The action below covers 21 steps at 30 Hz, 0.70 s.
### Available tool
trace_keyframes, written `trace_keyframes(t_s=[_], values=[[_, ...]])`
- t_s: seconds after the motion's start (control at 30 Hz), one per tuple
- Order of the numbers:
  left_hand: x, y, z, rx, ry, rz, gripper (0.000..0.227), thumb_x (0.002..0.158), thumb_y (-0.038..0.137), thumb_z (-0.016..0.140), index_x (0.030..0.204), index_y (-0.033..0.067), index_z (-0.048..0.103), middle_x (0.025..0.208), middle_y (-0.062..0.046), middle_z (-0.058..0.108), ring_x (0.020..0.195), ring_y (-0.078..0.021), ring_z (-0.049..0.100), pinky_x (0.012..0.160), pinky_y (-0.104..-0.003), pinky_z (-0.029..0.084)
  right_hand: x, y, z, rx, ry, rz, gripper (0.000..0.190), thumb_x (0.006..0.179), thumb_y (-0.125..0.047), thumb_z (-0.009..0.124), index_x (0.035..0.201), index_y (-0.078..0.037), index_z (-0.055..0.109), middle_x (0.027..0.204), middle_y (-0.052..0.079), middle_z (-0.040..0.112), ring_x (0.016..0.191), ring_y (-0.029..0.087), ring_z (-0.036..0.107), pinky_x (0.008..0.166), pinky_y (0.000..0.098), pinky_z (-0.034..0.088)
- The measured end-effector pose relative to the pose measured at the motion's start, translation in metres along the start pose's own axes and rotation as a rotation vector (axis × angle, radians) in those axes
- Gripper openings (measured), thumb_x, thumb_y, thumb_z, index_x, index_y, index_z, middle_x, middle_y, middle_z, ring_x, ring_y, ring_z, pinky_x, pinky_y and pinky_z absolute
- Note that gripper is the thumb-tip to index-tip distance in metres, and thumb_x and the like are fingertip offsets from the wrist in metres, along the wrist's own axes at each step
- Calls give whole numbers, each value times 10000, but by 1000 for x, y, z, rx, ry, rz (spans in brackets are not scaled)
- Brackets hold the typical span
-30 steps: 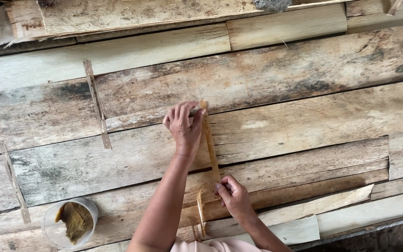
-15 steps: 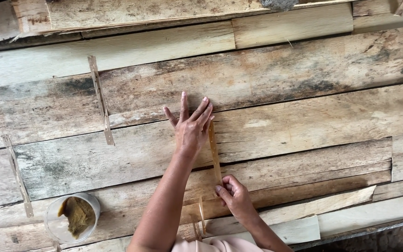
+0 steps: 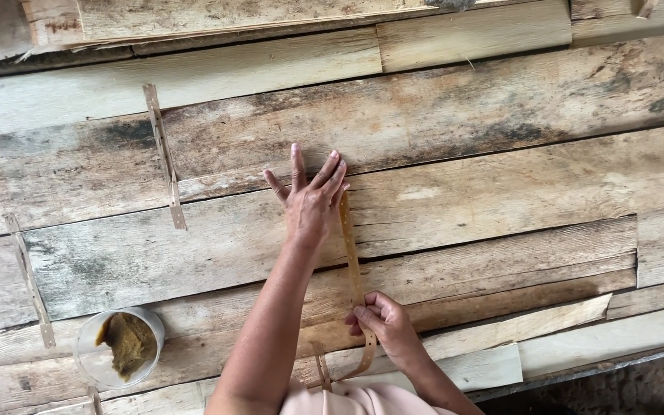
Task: The person applies a brown adhesive tape to the edge of a wooden board, pressing it down by hand and using a small wooden block to ensure it is secure.
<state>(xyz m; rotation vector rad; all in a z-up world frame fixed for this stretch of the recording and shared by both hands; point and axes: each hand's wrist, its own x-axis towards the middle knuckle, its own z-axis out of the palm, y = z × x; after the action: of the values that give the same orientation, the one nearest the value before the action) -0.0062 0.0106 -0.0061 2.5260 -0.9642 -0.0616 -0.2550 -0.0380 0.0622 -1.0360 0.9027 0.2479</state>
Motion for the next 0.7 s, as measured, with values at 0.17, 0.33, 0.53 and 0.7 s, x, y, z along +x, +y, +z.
trace_keyframes(t_s=[0.17, 0.33, 0.53, 0.7], values=[[4, 2, -8, 6, -177, -45, 544, 1014, 501, 487, 1537, 366, 425, 1609, 187, 348, 1514, -375, -171, 1059, -752, -221, 15, 18, -10, 74, -22, 65, 88, 940, -3, 684, 996, 60, 658, 839, 231, 768, 648, 316, 742, 607, 376, 634], [5, 7, -25, -27, -313, -46, 649, 990, 492, 521, 1584, 356, 299, 1645, 204, 229, 1473, -382, -249, 1026, -748, -248, 12, 10, -6, 69, 33, 81, 83, 941, -17, 681, 989, 49, 670, 827, 221, 761, 659, 307, 727, 634, 393, 631], [11, 8, -36, 47, -509, -18, 817, 958, 562, 534, 1621, 349, 107, 1687, 161, -9, 1442, -452, -292, 1016, -800, -208, 11, 9, -5, 49, 44, 67, 69, 943, -31, 684, 945, 36, 666, 799, 221, 770, 663, 299, 733, 644, 388, 628], [18, 14, -51, 104, -680, -39, 873, 981, 604, 473, 1630, 340, -48, 1690, 122, -162, 1429, -474, -318, 1039, -802, -187, 1, -3, -5, 28, 11, 68, 62, 948, -20, 673, 953, 41, 682, 789, 210, 766, 688, 309, 747, 675, 393, 636]])
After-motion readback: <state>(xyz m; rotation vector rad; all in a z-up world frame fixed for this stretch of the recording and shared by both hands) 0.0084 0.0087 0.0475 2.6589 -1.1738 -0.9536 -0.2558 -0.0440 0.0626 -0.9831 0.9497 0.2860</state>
